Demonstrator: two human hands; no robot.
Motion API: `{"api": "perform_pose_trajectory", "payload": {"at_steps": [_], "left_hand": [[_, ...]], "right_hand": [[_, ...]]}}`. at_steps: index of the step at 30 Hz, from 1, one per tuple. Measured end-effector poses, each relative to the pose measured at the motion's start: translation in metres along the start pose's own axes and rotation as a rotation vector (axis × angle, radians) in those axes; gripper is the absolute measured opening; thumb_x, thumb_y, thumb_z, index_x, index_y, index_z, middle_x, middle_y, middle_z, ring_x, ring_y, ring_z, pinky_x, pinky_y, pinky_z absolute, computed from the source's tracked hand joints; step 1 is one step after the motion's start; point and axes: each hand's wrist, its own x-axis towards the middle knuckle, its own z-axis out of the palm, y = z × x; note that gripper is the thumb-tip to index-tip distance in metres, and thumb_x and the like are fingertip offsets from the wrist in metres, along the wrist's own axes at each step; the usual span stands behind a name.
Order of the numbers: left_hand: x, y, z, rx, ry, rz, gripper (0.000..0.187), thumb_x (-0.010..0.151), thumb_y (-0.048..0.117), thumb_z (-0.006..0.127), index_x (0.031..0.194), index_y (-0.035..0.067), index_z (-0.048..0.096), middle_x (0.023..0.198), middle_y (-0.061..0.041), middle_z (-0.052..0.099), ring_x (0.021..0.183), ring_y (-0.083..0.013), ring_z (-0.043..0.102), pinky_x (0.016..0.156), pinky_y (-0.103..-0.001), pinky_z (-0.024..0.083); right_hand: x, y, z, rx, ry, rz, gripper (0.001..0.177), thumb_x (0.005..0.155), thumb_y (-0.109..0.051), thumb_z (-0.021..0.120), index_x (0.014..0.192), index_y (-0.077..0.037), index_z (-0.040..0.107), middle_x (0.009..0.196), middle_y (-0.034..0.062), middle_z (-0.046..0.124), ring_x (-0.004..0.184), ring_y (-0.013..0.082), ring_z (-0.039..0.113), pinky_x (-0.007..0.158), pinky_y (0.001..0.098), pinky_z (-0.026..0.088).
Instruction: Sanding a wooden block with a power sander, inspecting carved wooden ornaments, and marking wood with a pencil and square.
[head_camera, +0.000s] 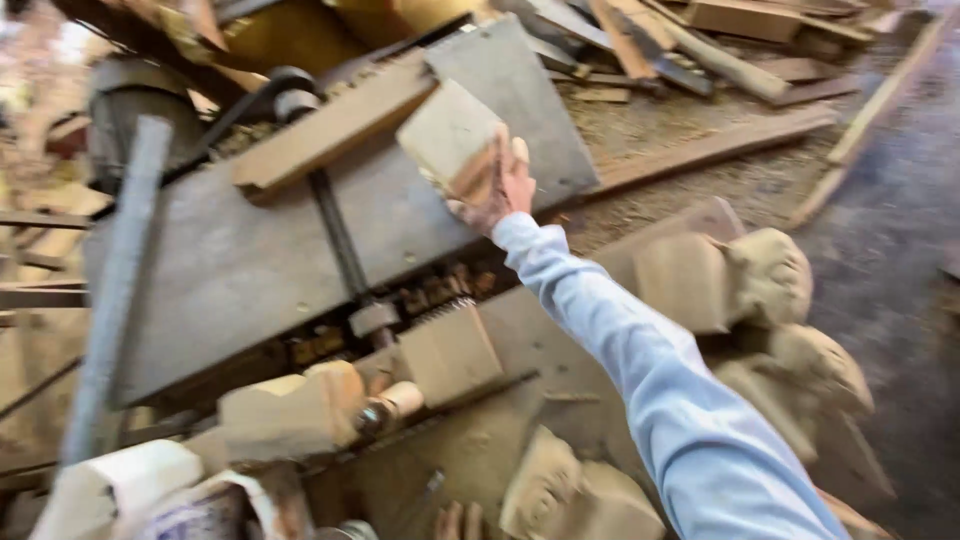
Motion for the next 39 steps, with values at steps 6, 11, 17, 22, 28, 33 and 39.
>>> {"api": "perform_pose_trajectory", "payload": {"at_steps": [6, 11, 17, 22, 28, 33, 39], "left_hand": [[0.148, 0.078, -0.096, -0.065, -0.296, -0.082, 0.055, 0.088, 0.051, 0.064, 0.126, 0.011, 0.070, 0.137, -0.018, 0.062, 0.130, -0.0443, 0.059, 0.108, -0.055, 0.050], [0.148, 0.077, -0.102, -0.186, -0.291, -0.065, 0.055, 0.088, 0.048, 0.067, 0.126, 0.009, 0.070, 0.140, -0.019, 0.060, 0.134, -0.0433, 0.056, 0.117, -0.057, 0.041], [0.156, 0.073, -0.109, -0.494, -0.304, -0.079, 0.064, 0.083, 0.047, 0.073, 0.134, 0.010, 0.064, 0.148, -0.022, 0.051, 0.136, -0.0403, 0.050, 0.119, -0.053, 0.037], [0.214, 0.124, -0.138, -0.645, -0.182, 0.148, 0.073, 0.083, 0.056, 0.075, 0.132, 0.004, 0.062, 0.146, -0.024, 0.049, 0.134, -0.0390, 0.050, 0.111, -0.054, 0.047], [0.231, 0.181, -0.189, -0.838, -0.069, 0.356, 0.059, 0.097, 0.053, 0.061, 0.129, 0.004, 0.061, 0.136, -0.021, 0.049, 0.126, -0.0399, 0.054, 0.106, -0.058, 0.053], [0.198, 0.166, -0.179, -0.529, -0.254, 0.311, 0.074, 0.088, 0.074, 0.054, 0.133, 0.015, 0.059, 0.146, -0.020, 0.045, 0.137, -0.0419, 0.044, 0.113, -0.065, 0.042], [0.229, 0.187, -0.152, -0.354, -0.362, 0.270, 0.101, 0.071, 0.095, 0.053, 0.133, 0.016, 0.065, 0.147, -0.019, 0.047, 0.143, -0.0491, 0.035, 0.111, -0.076, 0.018]], "right_hand": [[-0.118, -0.022, -0.240, 0.086, -0.090, -0.742, 0.114, 0.088, -0.036, 0.100, 0.164, -0.013, 0.018, 0.172, 0.0165, 0.023, 0.163, 0.0334, 0.023, 0.138, 0.0478, 0.022], [-0.267, 0.063, -0.410, -0.280, 0.003, -0.536, 0.088, 0.095, -0.054, 0.058, 0.157, 0.001, 0.028, 0.160, 0.0330, 0.034, 0.147, 0.0468, 0.038, 0.119, 0.0618, 0.033], [-0.403, 0.207, -0.394, -0.134, -0.156, 0.322, 0.086, 0.082, -0.063, 0.054, 0.153, -0.017, 0.043, 0.155, 0.0110, 0.048, 0.143, 0.0303, 0.045, 0.115, 0.0531, 0.037], [-0.434, 0.280, -0.321, 0.529, 0.040, 0.344, 0.041, 0.098, -0.040, 0.049, 0.119, -0.013, 0.072, 0.120, 0.0062, 0.073, 0.113, 0.0194, 0.065, 0.103, 0.0352, 0.050], [-0.467, 0.250, -0.257, 0.408, 0.026, 0.237, 0.026, 0.088, -0.028, 0.062, 0.106, -0.014, 0.073, 0.111, 0.0009, 0.071, 0.101, 0.0143, 0.059, 0.092, 0.0331, 0.048], [-0.496, 0.212, -0.265, 0.029, 0.187, -0.063, 0.069, 0.082, -0.051, 0.075, 0.134, -0.007, 0.062, 0.135, 0.0123, 0.064, 0.127, 0.0263, 0.057, 0.110, 0.0427, 0.041], [-0.521, 0.134, -0.259, -0.690, -0.085, -0.183, 0.128, 0.043, -0.070, 0.091, 0.155, -0.037, 0.038, 0.158, 0.0193, 0.031, 0.143, 0.0492, 0.029, 0.110, 0.0656, 0.034]]}}
